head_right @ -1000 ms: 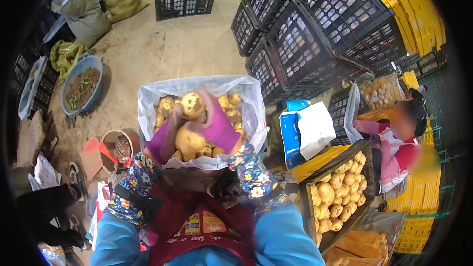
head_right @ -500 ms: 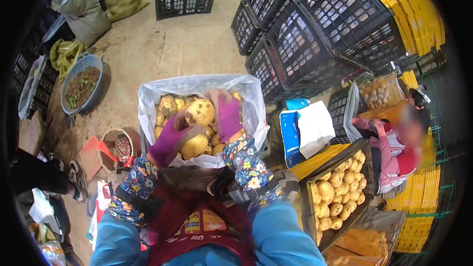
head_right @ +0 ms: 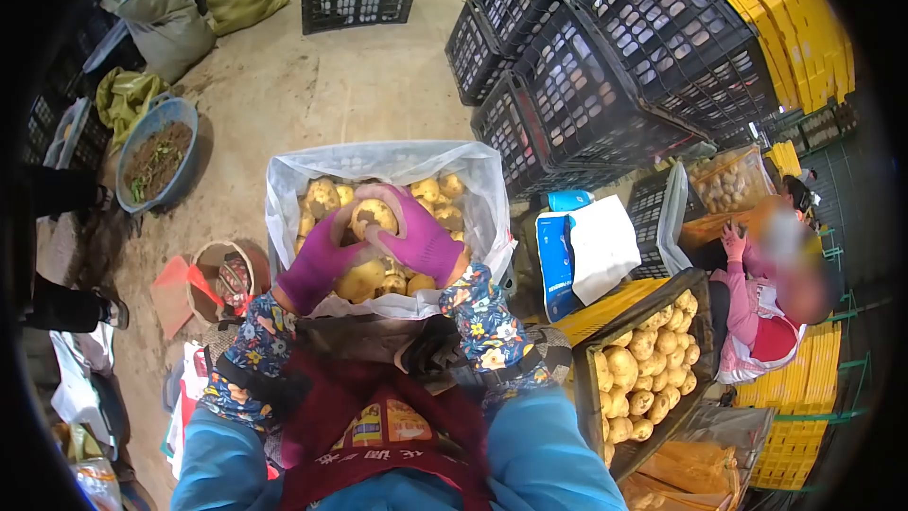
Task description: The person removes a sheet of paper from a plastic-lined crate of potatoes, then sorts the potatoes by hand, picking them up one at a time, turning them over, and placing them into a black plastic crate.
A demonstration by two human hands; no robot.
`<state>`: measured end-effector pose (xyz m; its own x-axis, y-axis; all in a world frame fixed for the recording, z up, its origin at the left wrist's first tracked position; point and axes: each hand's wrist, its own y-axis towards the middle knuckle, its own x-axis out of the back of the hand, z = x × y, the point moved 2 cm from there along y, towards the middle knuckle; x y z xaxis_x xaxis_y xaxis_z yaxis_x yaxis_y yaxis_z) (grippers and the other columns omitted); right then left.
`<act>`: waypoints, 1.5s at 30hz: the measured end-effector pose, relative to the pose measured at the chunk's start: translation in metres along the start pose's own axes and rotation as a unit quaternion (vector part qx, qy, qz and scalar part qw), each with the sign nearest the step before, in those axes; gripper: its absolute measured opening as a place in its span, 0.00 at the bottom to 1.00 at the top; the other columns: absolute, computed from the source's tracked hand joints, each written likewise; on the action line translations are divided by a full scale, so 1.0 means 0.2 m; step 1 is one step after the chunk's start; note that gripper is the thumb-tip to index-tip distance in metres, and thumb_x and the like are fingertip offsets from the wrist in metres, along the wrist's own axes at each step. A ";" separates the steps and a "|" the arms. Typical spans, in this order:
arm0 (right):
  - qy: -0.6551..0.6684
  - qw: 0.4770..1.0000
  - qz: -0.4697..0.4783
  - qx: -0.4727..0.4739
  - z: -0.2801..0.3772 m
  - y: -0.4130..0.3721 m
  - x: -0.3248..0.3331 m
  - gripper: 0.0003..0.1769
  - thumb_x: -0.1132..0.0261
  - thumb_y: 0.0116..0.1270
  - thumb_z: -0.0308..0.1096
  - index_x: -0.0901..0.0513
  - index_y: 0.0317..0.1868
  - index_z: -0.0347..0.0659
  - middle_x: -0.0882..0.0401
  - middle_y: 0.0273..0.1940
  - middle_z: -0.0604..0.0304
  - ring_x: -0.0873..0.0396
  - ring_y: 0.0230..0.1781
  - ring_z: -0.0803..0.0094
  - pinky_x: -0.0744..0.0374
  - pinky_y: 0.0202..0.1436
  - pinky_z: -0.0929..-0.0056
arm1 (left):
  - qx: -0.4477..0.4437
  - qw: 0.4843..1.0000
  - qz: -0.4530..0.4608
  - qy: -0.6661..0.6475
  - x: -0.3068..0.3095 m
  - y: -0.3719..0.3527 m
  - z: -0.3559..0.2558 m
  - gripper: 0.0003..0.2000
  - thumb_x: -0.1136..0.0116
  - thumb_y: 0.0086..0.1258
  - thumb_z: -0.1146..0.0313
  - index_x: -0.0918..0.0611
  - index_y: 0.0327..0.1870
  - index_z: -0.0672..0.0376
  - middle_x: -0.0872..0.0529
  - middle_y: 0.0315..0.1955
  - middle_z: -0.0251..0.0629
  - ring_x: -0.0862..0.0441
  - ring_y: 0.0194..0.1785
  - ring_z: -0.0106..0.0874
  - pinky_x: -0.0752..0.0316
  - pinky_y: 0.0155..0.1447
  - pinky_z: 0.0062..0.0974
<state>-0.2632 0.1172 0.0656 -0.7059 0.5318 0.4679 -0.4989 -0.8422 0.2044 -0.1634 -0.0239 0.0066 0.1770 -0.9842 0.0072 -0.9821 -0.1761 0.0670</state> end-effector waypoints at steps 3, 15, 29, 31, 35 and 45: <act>0.019 0.998 -0.046 -0.027 -0.08 -0.01 -0.04 0.20 0.39 0.70 0.36 0.23 0.60 0.39 0.22 0.58 0.50 0.25 0.61 0.57 0.27 0.65 0.62 | 0.035 0.990 0.040 -0.128 -0.03 0.01 -0.03 0.33 0.28 0.63 0.63 0.28 0.68 0.63 0.15 0.49 0.45 0.18 0.52 0.27 0.22 0.54 0.28; 0.067 0.959 -0.275 -0.012 -0.28 0.02 -0.21 0.10 0.43 0.69 0.36 0.21 0.41 0.38 0.19 0.38 0.48 0.20 0.42 0.50 0.23 0.49 0.56 | 0.043 0.997 0.003 0.071 -0.05 -0.01 -0.05 0.27 0.33 0.65 0.73 0.27 0.66 0.64 0.16 0.44 0.38 0.19 0.45 0.24 0.23 0.46 0.26; -0.064 0.960 -0.252 -0.108 0.31 -1.02 0.71 0.40 0.22 0.49 0.45 0.28 0.61 0.43 0.21 0.53 0.45 0.20 0.54 0.51 0.22 0.56 0.58 | 0.006 0.990 0.106 0.090 0.03 -0.01 0.10 0.27 0.46 0.76 0.67 0.34 0.74 0.63 0.29 0.69 0.45 0.24 0.64 0.34 0.23 0.63 0.30; 0.140 0.929 -0.298 -0.173 0.39 -1.51 0.92 0.35 0.23 0.56 0.46 0.26 0.60 0.43 0.18 0.49 0.54 0.17 0.47 0.68 0.18 0.47 0.70 | 0.150 0.976 0.028 -0.152 0.26 0.02 0.30 0.26 0.47 0.77 0.63 0.33 0.73 0.63 0.29 0.70 0.46 0.25 0.66 0.36 0.20 0.61 0.33; 0.096 0.757 -0.572 -0.302 0.60 -2.58 1.25 0.32 0.25 0.62 0.38 0.27 0.65 0.45 0.27 0.61 0.55 0.22 0.56 0.66 0.17 0.49 0.74 | 0.272 0.873 -0.049 -0.401 0.26 -0.06 0.17 0.28 0.47 0.77 0.57 0.33 0.72 0.62 0.29 0.70 0.47 0.29 0.71 0.40 0.19 0.61 0.33; -0.147 0.724 -0.604 -0.298 0.62 -3.13 1.17 0.33 0.26 0.62 0.42 0.27 0.65 0.40 0.24 0.55 0.58 0.23 0.54 0.71 0.21 0.57 0.71 | 0.295 0.806 -0.003 -0.513 -0.13 0.23 0.06 0.23 0.58 0.80 0.68 0.35 0.73 0.66 0.33 0.73 0.46 0.37 0.77 0.38 0.31 0.73 0.42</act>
<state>-0.0528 0.7578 0.1533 0.5216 0.7324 0.4376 -0.8531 0.4572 0.2515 -0.2135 -0.0075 -0.0029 0.3322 -0.4276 -0.8407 -0.8948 0.1390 -0.4243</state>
